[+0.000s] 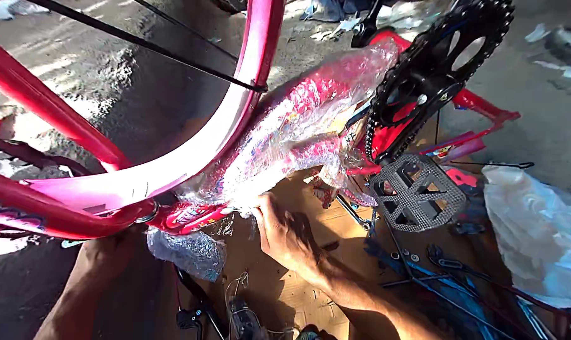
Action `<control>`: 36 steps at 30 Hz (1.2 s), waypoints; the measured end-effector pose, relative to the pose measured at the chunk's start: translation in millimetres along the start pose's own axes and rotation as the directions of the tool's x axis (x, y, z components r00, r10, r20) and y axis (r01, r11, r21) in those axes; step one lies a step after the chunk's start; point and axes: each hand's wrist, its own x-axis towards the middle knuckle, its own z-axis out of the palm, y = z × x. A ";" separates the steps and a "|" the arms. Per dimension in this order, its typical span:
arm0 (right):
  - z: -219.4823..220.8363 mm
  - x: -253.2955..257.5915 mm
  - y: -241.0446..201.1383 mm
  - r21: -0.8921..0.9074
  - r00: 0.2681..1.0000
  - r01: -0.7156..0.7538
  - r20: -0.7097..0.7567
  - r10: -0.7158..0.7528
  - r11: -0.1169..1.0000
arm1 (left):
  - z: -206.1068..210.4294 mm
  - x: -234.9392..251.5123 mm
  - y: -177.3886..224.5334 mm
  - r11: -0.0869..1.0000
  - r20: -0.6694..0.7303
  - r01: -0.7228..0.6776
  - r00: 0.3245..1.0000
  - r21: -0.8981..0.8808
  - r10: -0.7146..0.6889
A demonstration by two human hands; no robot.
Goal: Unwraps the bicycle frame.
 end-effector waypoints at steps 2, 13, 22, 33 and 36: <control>1.6 -1.2 0.1 0.038 1.000 0.006 0.013 -0.006 0.999 | 2.0 -1.1 2.8 0.999 0.022 -0.039 0.999 0.037 0.039; 9.5 24.1 -23.2 0.646 0.986 -0.123 -0.006 0.165 0.754 | 0.7 15.3 3.5 0.967 0.055 0.156 0.984 0.201 -0.170; 8.7 29.1 -10.2 0.731 0.978 -0.143 0.002 0.207 0.668 | 23.6 30.1 -4.3 0.994 -0.048 0.075 0.996 -0.078 -0.079; 0.7 28.9 -24.0 0.719 0.990 -0.040 -0.065 0.124 0.694 | 7.8 14.3 42.8 0.955 0.124 0.068 0.986 0.290 -0.108; 0.8 26.6 -18.7 0.779 0.987 -0.080 -0.024 0.157 0.621 | 31.4 36.6 27.4 0.950 0.001 0.312 0.950 -0.020 -0.312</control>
